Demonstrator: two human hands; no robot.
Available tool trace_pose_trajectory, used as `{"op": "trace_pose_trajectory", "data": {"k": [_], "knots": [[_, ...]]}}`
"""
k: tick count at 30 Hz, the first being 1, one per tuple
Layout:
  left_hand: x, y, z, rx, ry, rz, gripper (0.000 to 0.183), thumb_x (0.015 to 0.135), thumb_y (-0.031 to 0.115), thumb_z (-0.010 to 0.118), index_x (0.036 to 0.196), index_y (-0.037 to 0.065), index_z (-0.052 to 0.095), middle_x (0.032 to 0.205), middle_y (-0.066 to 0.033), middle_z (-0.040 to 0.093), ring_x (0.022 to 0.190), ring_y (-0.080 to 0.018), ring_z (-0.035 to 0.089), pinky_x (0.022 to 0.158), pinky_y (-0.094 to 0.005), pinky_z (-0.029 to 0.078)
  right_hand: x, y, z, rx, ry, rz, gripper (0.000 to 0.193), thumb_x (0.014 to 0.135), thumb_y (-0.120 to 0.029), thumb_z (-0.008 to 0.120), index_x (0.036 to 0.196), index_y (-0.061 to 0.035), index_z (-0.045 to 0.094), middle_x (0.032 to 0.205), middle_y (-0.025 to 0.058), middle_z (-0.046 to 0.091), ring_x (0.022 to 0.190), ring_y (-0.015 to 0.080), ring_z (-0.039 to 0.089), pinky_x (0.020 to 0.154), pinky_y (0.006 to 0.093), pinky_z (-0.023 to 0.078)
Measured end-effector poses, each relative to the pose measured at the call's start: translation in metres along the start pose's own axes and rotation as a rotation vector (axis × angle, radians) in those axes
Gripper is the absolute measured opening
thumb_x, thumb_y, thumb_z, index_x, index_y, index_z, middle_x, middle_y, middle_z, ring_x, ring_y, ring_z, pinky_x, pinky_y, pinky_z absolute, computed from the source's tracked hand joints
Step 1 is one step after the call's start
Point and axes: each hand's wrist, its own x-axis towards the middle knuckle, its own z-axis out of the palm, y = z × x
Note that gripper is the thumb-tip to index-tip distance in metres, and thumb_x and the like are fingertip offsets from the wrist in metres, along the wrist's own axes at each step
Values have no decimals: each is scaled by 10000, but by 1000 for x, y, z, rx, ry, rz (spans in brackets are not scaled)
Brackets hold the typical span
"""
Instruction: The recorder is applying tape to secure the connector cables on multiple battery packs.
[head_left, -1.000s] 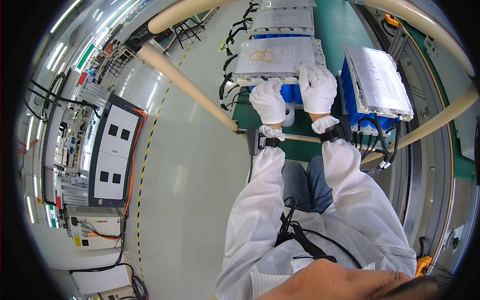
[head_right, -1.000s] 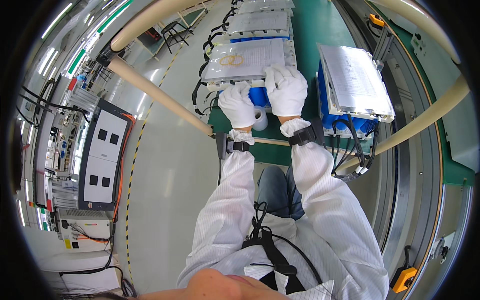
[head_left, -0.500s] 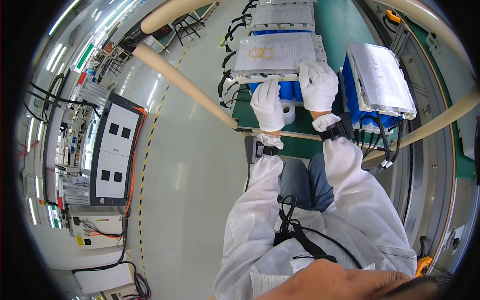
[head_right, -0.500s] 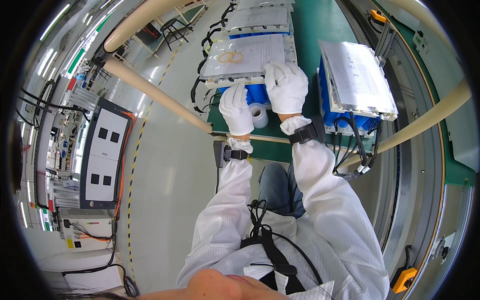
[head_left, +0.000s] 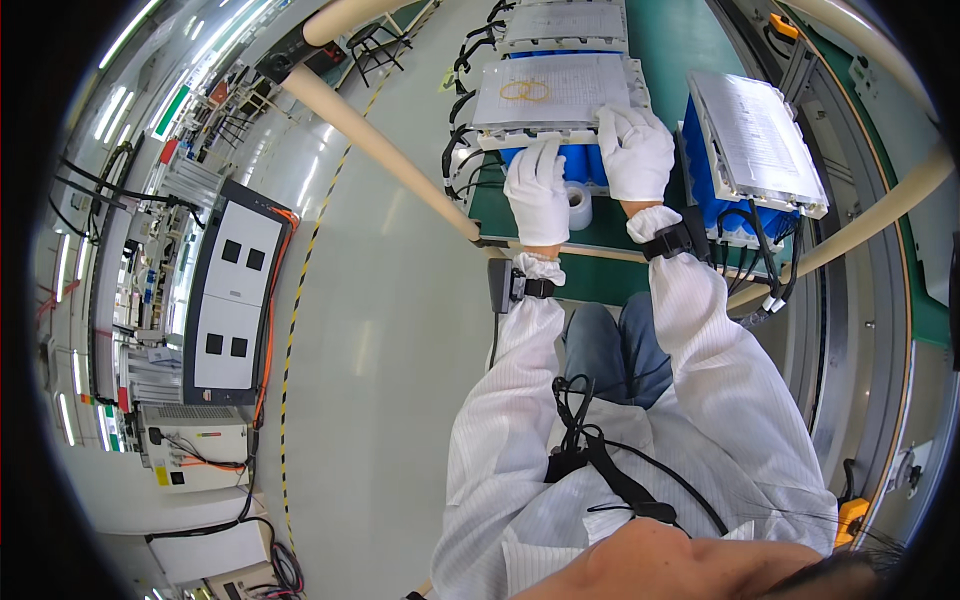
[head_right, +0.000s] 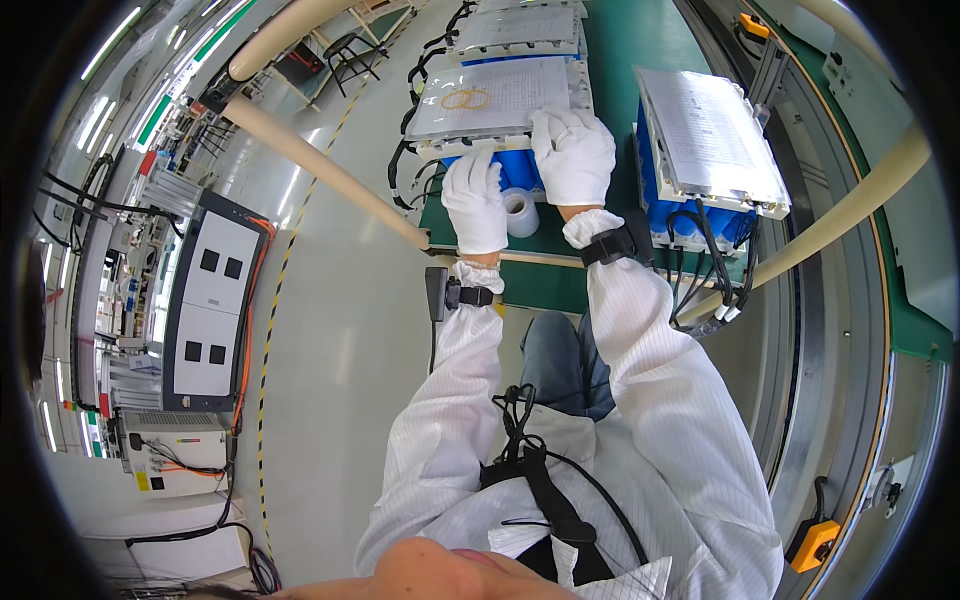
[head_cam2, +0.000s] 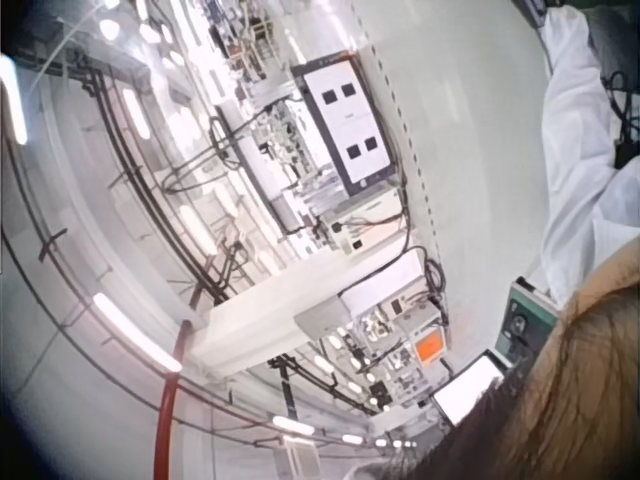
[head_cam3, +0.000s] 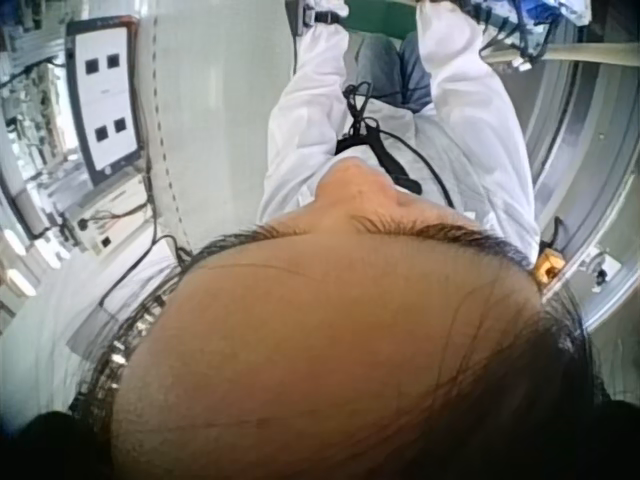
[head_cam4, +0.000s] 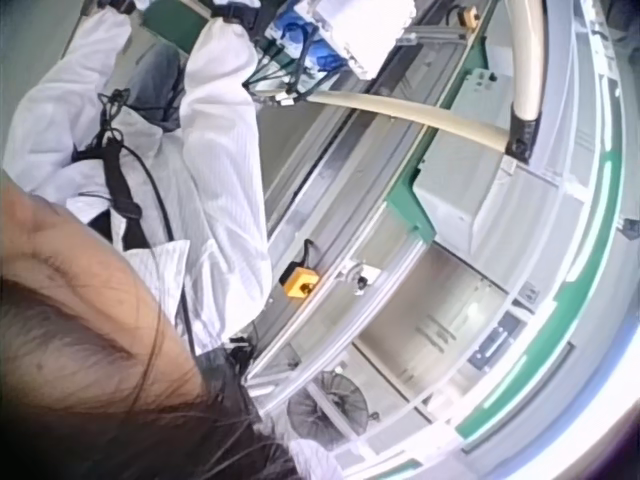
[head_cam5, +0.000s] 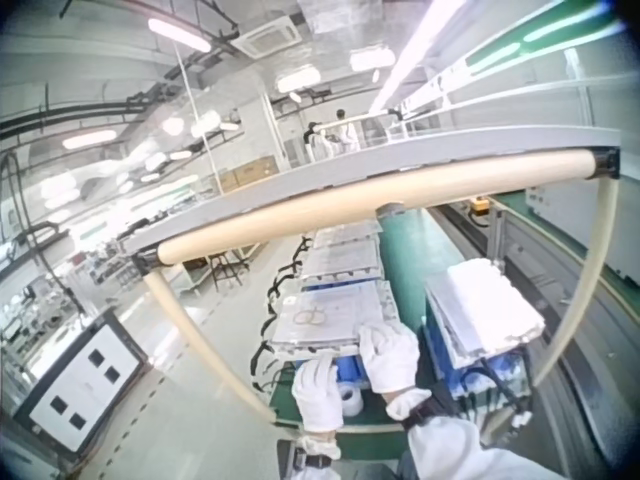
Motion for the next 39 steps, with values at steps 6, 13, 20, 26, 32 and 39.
{"op": "trace_pose_trajectory", "data": {"k": [6,13,20,26,32,39], "knots": [[1,-8,-1,28,-10,41,224,775,90,588,997,67,583,941,-101,568,908,-307,521,790,-404,433,2,-7,-2,10,-37,-12,86,744,-131,594,732,-61,642,772,79,639,704,268,587,674,360,477],[7,-13,-6,27,-152,82,178,735,83,603,911,62,588,893,-101,565,889,-307,527,773,-405,436,4,0,0,12,7,-22,81,734,-128,594,742,-65,643,773,81,636,709,267,583,673,361,476],[-5,-5,-3,2,-36,-70,373,738,93,630,1101,71,550,1007,-113,547,931,-306,514,804,-408,429,3,-3,-3,11,-58,11,91,738,-139,591,760,-74,650,803,80,641,732,263,586,699,360,478],[-12,4,5,-48,-18,-146,364,744,40,611,1101,65,544,1010,-131,556,940,-320,513,828,-407,409,4,-5,-4,28,-60,18,88,737,-138,591,755,-73,648,808,77,644,737,262,588,699,355,477],[-12,-4,9,-53,-83,23,149,761,84,585,908,57,584,981,-131,561,952,-322,507,833,-406,400,5,-1,-5,-3,-83,5,89,740,-132,582,750,-78,652,794,75,644,725,258,586,687,356,475],[-2,6,8,-42,142,-156,189,712,126,687,872,86,595,922,-86,579,904,-281,512,812,-407,387,4,0,-5,20,-64,6,93,746,-141,582,746,-78,651,807,61,645,729,254,584,684,352,474]]}}
